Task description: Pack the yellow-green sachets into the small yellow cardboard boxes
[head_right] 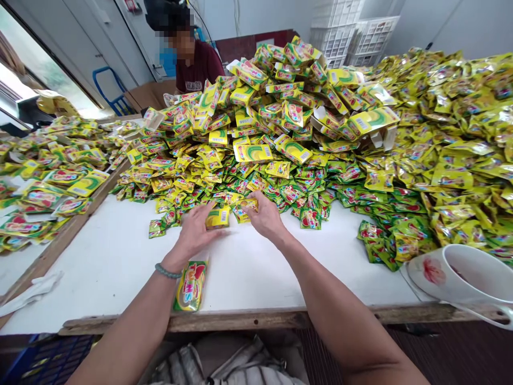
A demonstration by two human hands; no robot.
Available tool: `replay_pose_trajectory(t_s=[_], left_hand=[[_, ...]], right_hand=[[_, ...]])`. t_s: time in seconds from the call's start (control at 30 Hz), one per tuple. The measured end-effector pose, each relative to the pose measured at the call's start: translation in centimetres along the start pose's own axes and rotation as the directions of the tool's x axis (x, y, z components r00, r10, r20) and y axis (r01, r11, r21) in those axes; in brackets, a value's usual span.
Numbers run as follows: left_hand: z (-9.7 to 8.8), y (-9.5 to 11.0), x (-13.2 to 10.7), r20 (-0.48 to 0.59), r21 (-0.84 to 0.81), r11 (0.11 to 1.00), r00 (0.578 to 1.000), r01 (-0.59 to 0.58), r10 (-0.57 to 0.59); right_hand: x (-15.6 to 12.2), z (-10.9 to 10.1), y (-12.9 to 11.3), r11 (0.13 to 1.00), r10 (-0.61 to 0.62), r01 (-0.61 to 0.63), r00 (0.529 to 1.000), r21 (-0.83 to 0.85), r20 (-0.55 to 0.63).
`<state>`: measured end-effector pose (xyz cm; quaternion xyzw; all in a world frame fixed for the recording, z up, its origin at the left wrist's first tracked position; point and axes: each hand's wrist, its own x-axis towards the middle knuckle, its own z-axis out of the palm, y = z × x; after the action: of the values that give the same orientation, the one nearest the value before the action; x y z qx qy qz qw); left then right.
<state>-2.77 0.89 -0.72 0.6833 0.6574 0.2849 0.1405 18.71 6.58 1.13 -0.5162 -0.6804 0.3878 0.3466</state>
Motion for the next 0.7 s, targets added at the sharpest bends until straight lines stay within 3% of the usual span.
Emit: replay_pose_trajectory(t_s=[0.1,0.27,0.37,0.47,0.53,0.6,0.7], left_hand=[[0.4,-0.2,-0.1,0.099,0.175,0.983,0.994,-0.057,0.040],[0.3,0.4,-0.6,-0.037,0.117,0.991,0.997,-0.060,0.065],[-0.3,1.0,-0.8,-0.199,-0.166,0.986,0.979,0.007,-0.041],[-0.9,1.4,-0.7,-0.277,-0.560,0.828,0.947,-0.019,-0.165],[-1.1,1.4,-0.6,-0.245,-0.729,0.684,0.942,-0.022,-0.231],[-1.2,1.2,-0.6,-0.138,-0.814,0.578,0.947,0.059,-0.291],[-0.9,0.9,-0.7,0.031,-0.808,0.540,0.931,0.237,-0.363]], right_hand=[[-0.1,-0.2,-0.4,0.997,0.028,-0.029,0.999,-0.077,-0.015],[-0.1,-0.3,-0.5,0.999,-0.001,0.001,1.000,-0.034,0.000],[0.0,-0.6,-0.3,0.999,-0.001,0.000,1.000,0.047,0.016],[0.1,-0.7,0.0,0.992,0.027,-0.037,0.996,0.118,0.083],[0.0,-0.5,0.1,0.993,0.054,-0.066,0.992,0.099,0.112],[-0.1,-0.1,0.2,0.996,0.064,-0.069,0.992,0.051,0.105],[-0.3,0.5,0.2,0.998,0.064,-0.062,0.992,-0.028,0.106]])
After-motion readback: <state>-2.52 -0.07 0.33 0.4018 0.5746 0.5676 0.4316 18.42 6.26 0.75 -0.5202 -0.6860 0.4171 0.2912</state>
